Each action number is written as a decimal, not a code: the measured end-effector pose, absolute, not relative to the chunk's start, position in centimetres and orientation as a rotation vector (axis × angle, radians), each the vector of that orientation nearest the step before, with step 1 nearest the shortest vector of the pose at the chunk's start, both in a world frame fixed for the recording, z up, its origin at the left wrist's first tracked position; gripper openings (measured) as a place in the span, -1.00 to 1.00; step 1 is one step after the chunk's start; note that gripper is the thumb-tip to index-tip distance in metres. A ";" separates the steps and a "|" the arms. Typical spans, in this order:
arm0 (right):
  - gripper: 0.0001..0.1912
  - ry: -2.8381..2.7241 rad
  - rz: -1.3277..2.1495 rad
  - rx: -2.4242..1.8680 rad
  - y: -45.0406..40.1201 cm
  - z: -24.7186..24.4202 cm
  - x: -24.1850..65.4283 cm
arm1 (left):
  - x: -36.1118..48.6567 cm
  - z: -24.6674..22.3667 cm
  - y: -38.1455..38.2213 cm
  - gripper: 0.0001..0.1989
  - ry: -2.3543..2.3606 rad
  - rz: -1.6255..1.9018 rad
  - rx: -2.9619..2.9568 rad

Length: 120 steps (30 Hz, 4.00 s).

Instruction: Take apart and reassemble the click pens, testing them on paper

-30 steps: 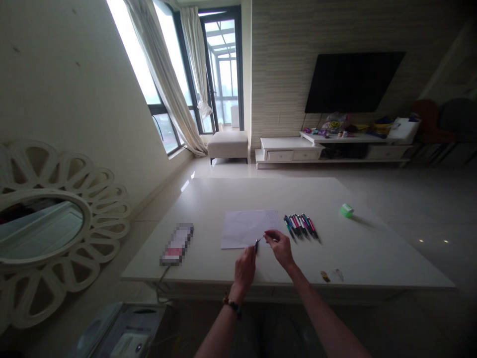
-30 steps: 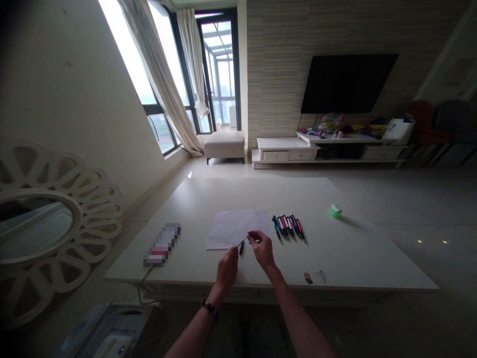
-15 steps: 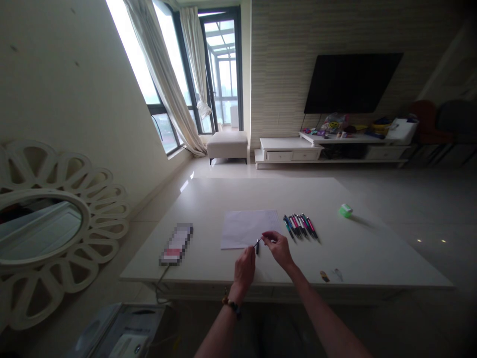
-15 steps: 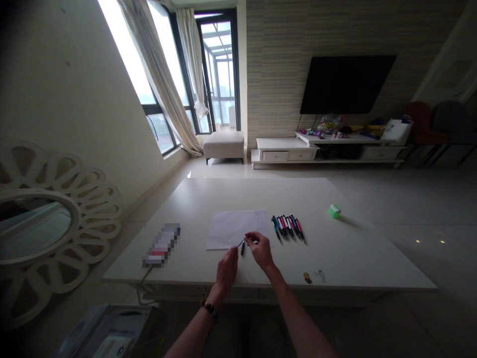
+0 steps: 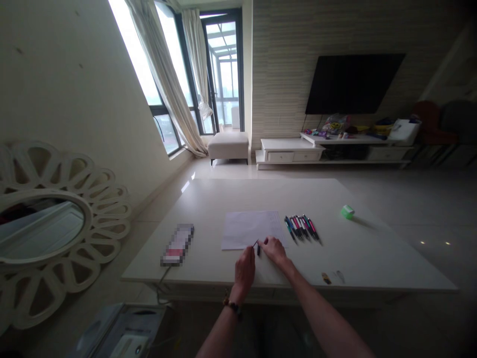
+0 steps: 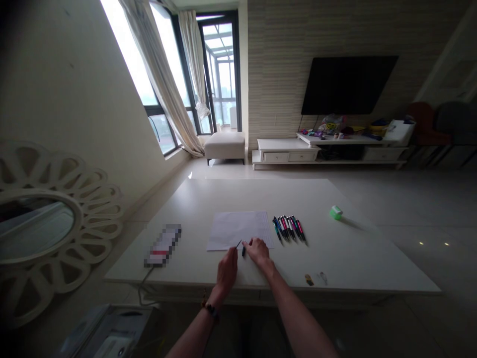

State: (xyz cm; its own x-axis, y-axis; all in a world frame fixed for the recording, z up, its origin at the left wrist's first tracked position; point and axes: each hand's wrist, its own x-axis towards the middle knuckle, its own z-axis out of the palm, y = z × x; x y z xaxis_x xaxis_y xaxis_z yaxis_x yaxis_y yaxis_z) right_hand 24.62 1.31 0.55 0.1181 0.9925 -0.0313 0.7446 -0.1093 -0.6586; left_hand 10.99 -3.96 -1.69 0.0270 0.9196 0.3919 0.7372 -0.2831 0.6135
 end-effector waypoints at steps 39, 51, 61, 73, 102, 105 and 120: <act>-0.74 -1.857 0.947 -1.277 -1.7 6.5 26.7 | 10.9 -2.3 -3.7 -0.84 1.820 1.076 2.292; -0.54 -1.789 0.981 -1.300 -2.1 4.5 26.9 | 11.1 -2.1 -3.8 -0.86 1.792 1.006 2.461; -0.53 -1.748 0.958 -1.335 -2.4 4.1 26.5 | 11.0 -2.4 -3.8 -0.83 1.766 0.961 2.485; -0.54 -1.724 0.920 -1.350 -2.5 3.7 26.6 | 11.0 -2.4 -3.7 -0.85 1.729 0.950 2.486; -0.53 -1.534 1.119 -1.318 -2.9 1.5 26.2 | 11.1 -1.8 -4.0 -0.87 1.676 0.949 2.490; -0.47 -1.408 1.199 -1.338 -2.8 0.6 25.7 | 11.1 -1.8 -4.0 -0.87 1.697 0.940 2.468; -0.47 -1.293 0.953 -1.398 -3.2 -0.1 24.7 | 11.1 -1.3 -4.4 -0.88 1.621 1.039 2.570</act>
